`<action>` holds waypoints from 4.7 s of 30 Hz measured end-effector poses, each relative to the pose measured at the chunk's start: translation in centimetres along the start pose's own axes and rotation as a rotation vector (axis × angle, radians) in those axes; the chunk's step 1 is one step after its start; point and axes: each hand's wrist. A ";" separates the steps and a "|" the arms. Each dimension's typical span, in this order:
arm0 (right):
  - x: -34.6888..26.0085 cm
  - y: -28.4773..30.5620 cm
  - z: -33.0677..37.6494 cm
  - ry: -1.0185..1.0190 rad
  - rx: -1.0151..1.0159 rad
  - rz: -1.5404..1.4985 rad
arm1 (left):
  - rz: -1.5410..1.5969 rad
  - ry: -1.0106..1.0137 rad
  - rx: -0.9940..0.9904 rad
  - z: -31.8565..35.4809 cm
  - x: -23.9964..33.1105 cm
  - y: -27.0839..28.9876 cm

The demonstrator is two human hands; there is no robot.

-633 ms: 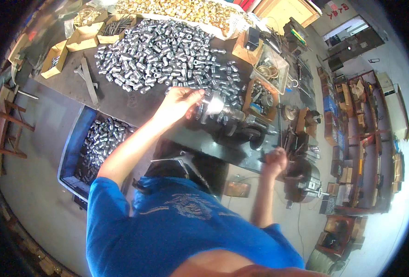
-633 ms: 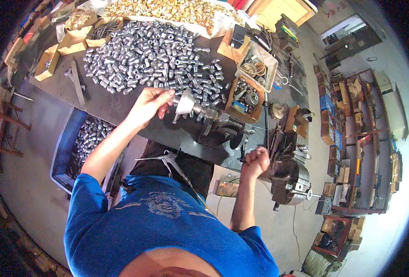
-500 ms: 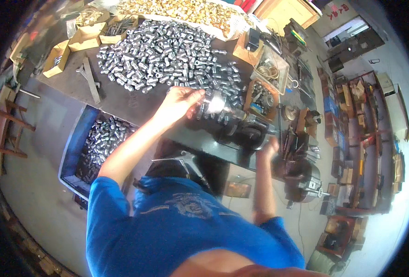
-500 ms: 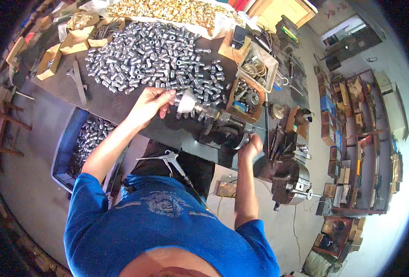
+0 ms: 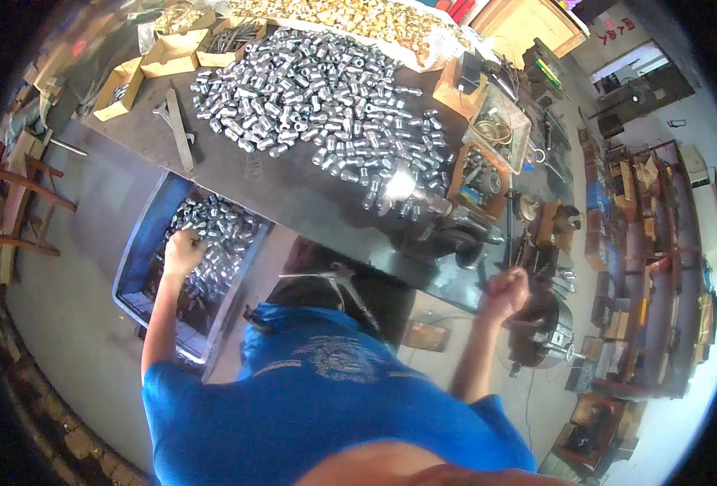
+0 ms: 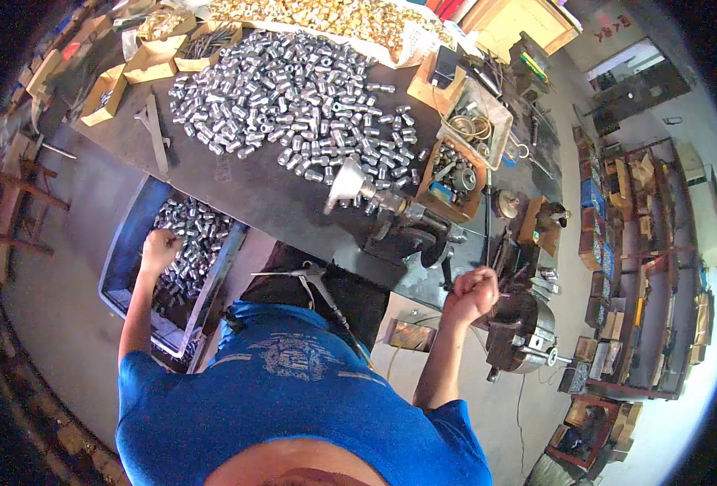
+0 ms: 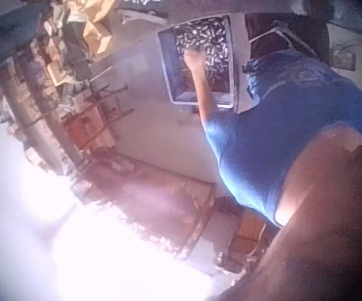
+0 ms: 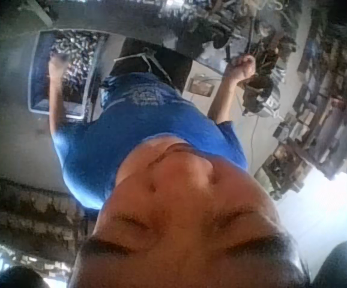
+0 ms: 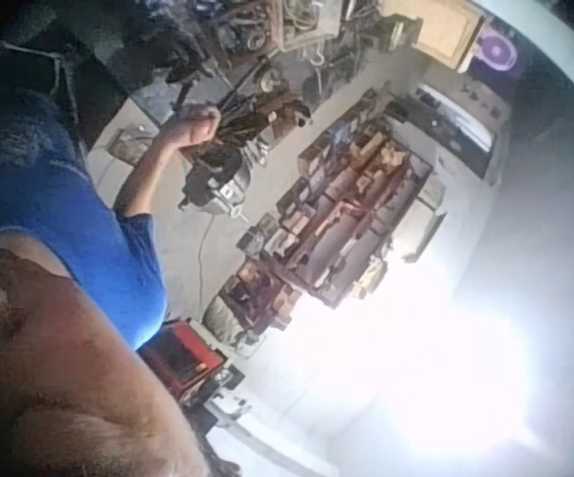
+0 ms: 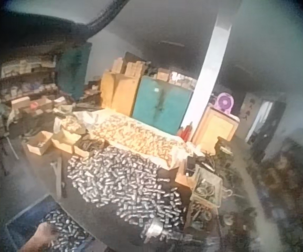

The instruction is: The person repeatedly picks up small metal parts from a pile and grinds them on a bench grinder, then places the finished parts into a blue bin. The process is repeated continuously throughout the clip.

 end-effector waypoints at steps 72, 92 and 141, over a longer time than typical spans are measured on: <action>2.2 -4.4 -10.3 0.023 0.165 0.166 | 1.160 -0.585 -0.505 -6.2 27.4 -6.0; 2.1 -4.1 -10.0 0.185 0.122 0.309 | 0.810 -0.508 -0.443 -6.2 28.2 -5.5; 7.9 0.2 -4.0 -0.188 0.222 0.135 | -0.045 -0.729 -0.162 -13.0 20.8 -7.6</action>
Point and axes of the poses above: each hand's wrist, its own z-axis away from the middle knuckle, its own y-axis out of the back of the hand, x = y × z, and after that the axes turned 5 degrees about z, right-handed
